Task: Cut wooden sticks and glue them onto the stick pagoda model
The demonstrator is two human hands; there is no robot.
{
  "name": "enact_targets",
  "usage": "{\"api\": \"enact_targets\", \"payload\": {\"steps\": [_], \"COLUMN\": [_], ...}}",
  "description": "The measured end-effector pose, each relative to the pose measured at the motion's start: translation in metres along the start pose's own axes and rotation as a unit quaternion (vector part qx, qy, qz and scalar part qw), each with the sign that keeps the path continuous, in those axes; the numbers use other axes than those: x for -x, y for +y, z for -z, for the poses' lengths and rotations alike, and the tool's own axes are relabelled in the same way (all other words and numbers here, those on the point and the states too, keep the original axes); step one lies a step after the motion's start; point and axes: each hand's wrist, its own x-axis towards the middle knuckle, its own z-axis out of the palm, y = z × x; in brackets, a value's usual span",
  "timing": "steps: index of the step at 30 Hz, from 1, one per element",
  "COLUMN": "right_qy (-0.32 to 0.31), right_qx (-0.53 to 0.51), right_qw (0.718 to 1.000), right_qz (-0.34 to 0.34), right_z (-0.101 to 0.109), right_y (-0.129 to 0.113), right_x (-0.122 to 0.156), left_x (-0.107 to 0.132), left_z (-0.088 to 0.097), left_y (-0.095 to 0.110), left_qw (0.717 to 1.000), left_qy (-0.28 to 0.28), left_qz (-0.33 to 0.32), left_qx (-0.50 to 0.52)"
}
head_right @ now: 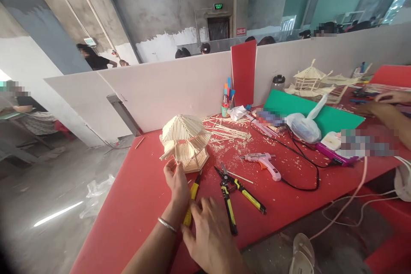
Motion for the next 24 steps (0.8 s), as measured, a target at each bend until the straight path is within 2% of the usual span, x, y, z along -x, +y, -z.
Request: {"api": "enact_targets", "payload": {"steps": [5,9,14,16,20,24], "right_qy": [0.029,0.025,0.075,0.084,0.05,-0.005], "right_qx": [0.011,0.043,0.104,0.108,0.089,0.084], "right_qw": [0.999,0.999,0.99,0.989,0.995,0.996], "right_qz": [-0.01,-0.017,-0.066,-0.051,0.02,-0.01], "right_z": [-0.009,-0.011,-0.004,0.002,0.01,0.006], "right_y": [-0.005,0.001,0.011,0.008,-0.007,-0.016], "right_x": [0.004,0.001,-0.008,-0.014,-0.028,-0.037], "left_x": [-0.006,-0.008,-0.007,-0.007,-0.009,-0.014], "left_z": [0.001,0.002,0.001,0.001,0.001,0.001], "left_y": [0.001,0.002,0.006,0.009,0.015,0.016], "left_qw": [1.0,1.0,0.999,0.998,0.997,0.995], "left_qy": [0.004,0.01,0.013,0.013,0.015,0.019], "left_qz": [0.014,0.027,0.045,0.054,0.064,0.073], "left_qx": [0.002,0.001,0.01,0.017,0.037,0.071]}}
